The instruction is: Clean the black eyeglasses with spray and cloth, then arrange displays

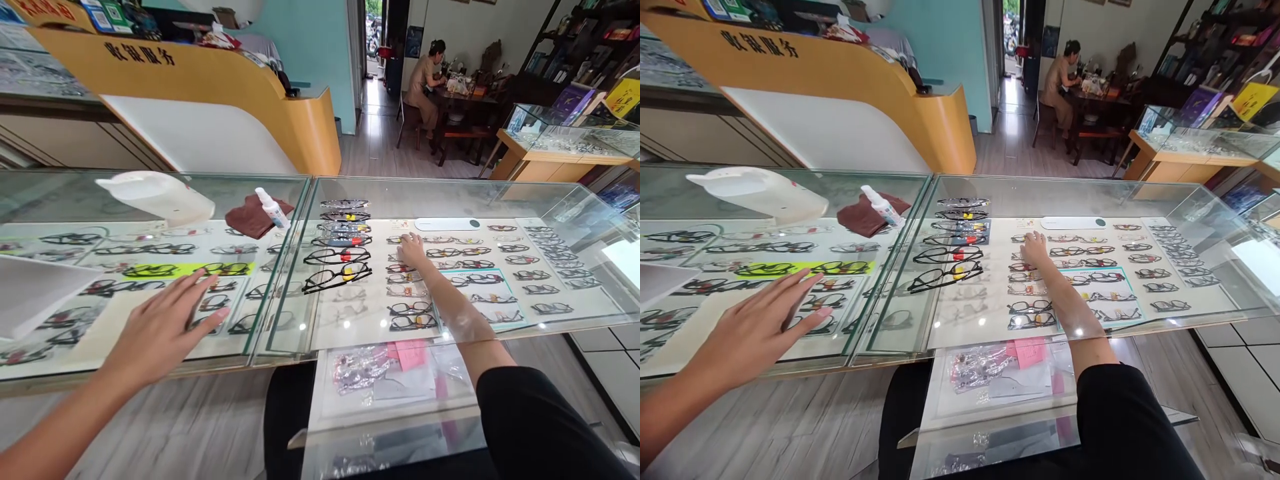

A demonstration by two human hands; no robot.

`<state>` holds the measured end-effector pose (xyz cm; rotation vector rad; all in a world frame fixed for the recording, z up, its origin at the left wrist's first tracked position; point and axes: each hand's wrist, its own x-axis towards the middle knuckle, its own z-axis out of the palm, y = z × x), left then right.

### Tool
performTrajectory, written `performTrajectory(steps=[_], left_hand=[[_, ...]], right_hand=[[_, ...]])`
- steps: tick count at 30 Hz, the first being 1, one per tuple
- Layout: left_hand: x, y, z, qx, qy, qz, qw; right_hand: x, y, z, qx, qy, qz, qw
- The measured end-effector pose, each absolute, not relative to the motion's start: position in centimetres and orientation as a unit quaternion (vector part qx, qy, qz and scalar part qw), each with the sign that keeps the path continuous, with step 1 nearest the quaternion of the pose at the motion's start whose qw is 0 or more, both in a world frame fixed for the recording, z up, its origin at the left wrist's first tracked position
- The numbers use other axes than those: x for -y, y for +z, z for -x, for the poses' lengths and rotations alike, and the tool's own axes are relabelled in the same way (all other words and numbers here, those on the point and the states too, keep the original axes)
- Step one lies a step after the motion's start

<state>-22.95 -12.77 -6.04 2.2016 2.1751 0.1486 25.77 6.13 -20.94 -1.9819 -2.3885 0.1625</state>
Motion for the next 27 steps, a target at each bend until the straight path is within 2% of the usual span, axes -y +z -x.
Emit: performTrajectory(steps=[6,15,27], left_hand=[[12.9,-5.8,22.7,-0.704,0.048,-0.707,0.033],[12.9,-5.7,22.6,-0.703,0.049,-0.708,0.03],[12.8,-5.2,22.0,-0.712,0.038,-0.7,0.042]], right_hand=[[-6.7,-21.1,-26.0,0.763,0.072,0.643,0.006],[-5.3,-18.7,-28.6,0.779,0.083,0.621,-0.028],[-5.5,-19.8,-28.0,0.795,0.013,0.607,-0.017]])
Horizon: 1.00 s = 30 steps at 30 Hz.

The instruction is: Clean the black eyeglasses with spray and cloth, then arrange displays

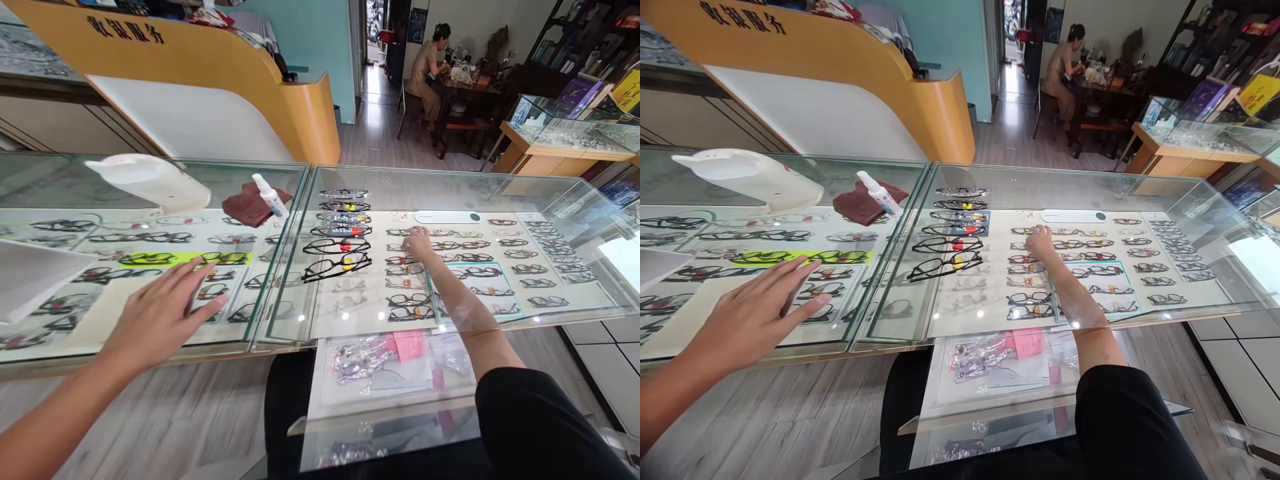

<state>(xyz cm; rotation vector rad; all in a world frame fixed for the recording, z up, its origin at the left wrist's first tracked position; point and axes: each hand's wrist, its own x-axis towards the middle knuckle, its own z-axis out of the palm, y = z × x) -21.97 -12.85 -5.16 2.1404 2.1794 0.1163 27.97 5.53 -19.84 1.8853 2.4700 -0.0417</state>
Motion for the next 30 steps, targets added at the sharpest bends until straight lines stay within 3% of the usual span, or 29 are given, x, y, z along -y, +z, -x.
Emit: performTrajectory(steps=[19,30], left_hand=[[12.6,-5.7,22.3,-0.709,0.052,-0.702,0.038],[12.7,-5.2,21.9,-0.711,0.042,-0.7,0.043]], right_hand=[[-7.1,-20.4,-27.7,-0.785,0.019,-0.619,0.022],[-5.3,-17.9,-28.9,-0.808,-0.07,-0.579,0.081]])
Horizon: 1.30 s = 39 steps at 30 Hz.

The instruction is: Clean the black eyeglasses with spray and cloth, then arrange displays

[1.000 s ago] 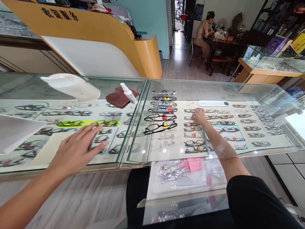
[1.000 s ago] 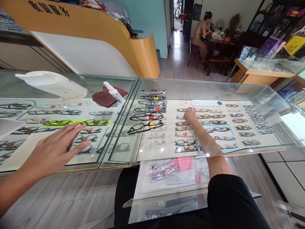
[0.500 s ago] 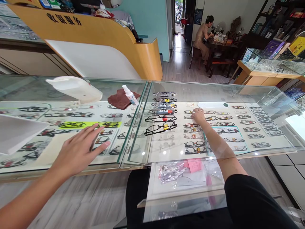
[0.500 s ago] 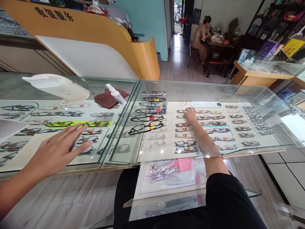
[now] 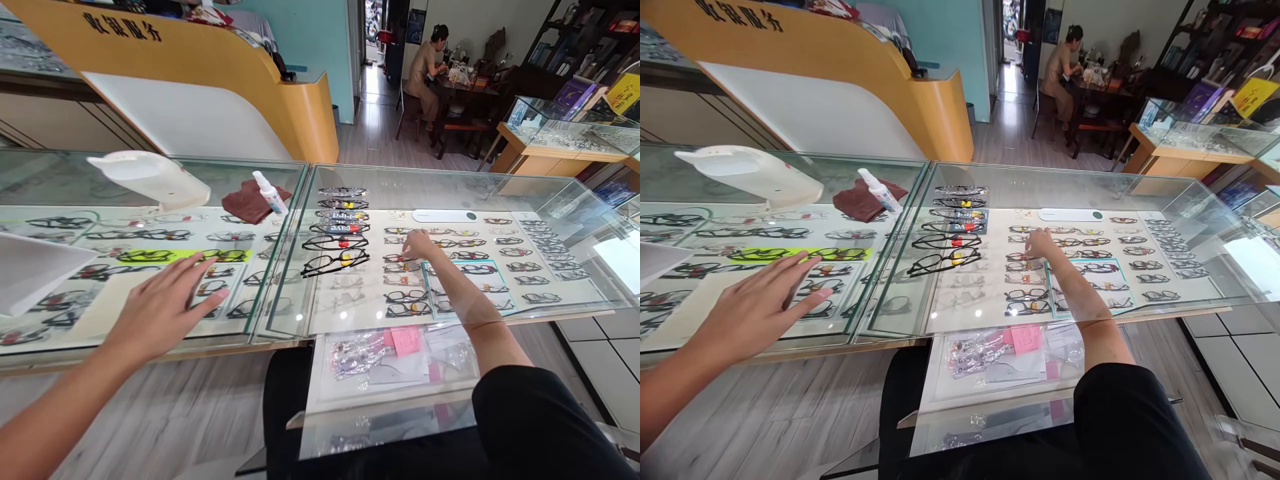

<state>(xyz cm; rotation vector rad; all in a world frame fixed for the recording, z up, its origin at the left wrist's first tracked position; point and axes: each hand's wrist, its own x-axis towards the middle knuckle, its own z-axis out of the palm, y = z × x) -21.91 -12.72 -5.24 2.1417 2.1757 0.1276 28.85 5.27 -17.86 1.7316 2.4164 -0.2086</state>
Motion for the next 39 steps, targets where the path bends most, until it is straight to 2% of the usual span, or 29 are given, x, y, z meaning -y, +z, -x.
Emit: performTrajectory(steps=[22,30,39], left_hand=[[12.7,-5.6,22.4,-0.707,0.044,-0.705,0.039],[12.7,-5.0,22.0,-0.707,0.029,-0.706,0.043],[12.7,-5.0,21.8,-0.709,0.025,-0.703,0.043]], right_hand=[[-3.9,-17.4,-27.3,-0.799,-0.052,-0.594,0.078],[-2.3,-15.9,-26.9,-0.814,-0.119,-0.547,0.155],[-1.7,-15.4,-26.8,-0.81,-0.129,-0.539,0.191]])
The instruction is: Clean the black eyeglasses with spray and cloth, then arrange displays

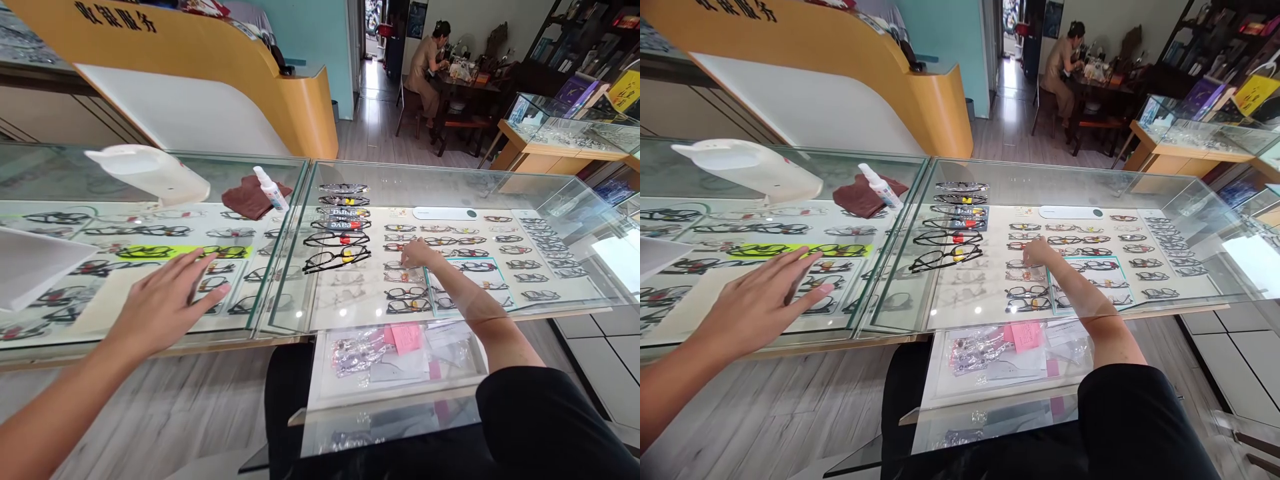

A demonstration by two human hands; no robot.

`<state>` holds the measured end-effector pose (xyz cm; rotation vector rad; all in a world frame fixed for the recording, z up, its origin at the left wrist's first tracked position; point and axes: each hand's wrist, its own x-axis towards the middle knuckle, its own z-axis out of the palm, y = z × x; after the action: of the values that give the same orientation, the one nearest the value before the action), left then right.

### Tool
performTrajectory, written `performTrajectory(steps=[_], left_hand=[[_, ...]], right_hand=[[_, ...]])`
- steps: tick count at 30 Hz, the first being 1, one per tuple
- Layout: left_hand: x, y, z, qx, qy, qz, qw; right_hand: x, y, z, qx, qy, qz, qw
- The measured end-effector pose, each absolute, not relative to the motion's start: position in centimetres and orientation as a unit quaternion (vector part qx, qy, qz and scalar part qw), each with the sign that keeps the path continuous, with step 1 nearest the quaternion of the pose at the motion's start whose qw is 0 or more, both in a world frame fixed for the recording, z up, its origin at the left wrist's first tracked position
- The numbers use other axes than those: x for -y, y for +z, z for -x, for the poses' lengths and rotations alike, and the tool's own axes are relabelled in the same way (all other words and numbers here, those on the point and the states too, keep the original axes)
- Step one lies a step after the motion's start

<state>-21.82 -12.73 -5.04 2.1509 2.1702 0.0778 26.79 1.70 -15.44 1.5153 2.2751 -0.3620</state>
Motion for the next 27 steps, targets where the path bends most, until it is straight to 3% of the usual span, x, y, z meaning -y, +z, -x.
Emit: performTrajectory(steps=[22,27], left_hand=[[12.8,-5.4,22.2,-0.709,0.043,-0.703,0.039],[12.8,-5.4,22.2,-0.705,0.054,-0.706,0.044]], right_hand=[[0.5,-15.5,-26.1,-0.818,-0.075,-0.561,0.097],[4.2,-17.4,-26.8,-0.817,-0.092,-0.557,0.117]])
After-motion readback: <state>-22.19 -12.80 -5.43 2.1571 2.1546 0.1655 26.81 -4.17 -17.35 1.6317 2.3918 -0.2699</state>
